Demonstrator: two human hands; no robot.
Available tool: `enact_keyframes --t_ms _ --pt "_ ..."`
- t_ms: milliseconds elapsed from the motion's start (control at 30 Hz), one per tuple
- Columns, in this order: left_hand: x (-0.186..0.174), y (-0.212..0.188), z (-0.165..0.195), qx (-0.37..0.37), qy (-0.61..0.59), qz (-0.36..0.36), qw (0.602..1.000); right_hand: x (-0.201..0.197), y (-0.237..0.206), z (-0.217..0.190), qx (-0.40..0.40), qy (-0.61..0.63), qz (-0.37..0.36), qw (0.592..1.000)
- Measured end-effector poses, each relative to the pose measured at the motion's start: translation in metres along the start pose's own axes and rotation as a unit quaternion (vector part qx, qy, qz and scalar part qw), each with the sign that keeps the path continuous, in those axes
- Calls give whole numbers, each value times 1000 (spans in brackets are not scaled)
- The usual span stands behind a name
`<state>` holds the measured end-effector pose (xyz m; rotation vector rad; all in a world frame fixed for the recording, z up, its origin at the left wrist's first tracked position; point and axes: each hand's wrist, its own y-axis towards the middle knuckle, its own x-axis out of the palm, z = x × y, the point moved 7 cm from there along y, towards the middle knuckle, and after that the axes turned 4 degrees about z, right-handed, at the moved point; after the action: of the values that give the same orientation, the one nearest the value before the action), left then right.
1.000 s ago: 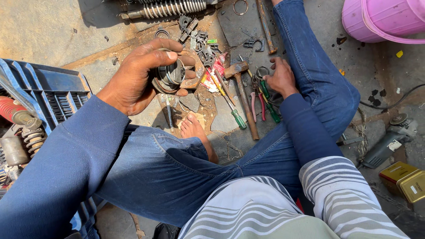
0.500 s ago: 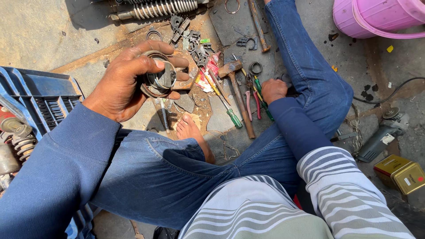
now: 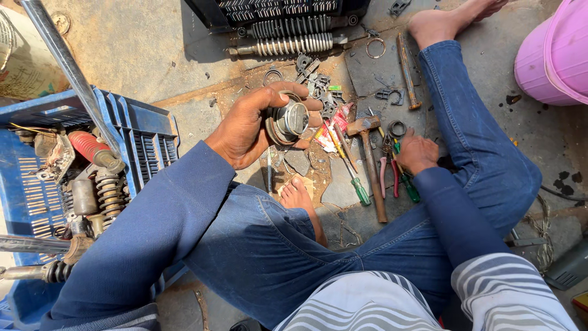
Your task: The person sits on the ground and uses a screwdriver, hammer, and pliers to disassemble and adjust a circular mechanical component. They remove a metal ring with pliers and repeatedly tap the component with a hammer while seated.
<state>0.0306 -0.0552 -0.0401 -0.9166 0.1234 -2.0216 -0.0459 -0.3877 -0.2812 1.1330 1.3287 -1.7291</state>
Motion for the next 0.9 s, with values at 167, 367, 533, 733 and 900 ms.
enact_keyframes --t_ms 167,367,533,733,900 --pt "0 3 -1 -11 20 -19 1000 -139 -70 -74 -200 449 185 851" --pt "0 5 -14 -38 41 -23 998 -265 -155 -134 -404 458 333 718" --pt "-7 5 -19 -30 84 -25 996 -278 -155 -156 -414 465 289 727" --pt "-3 10 -23 -47 70 -21 996 -267 -153 -156 -387 484 299 725" --pt "3 12 -21 -34 84 -12 996 -273 -160 -151 -381 476 327 722"
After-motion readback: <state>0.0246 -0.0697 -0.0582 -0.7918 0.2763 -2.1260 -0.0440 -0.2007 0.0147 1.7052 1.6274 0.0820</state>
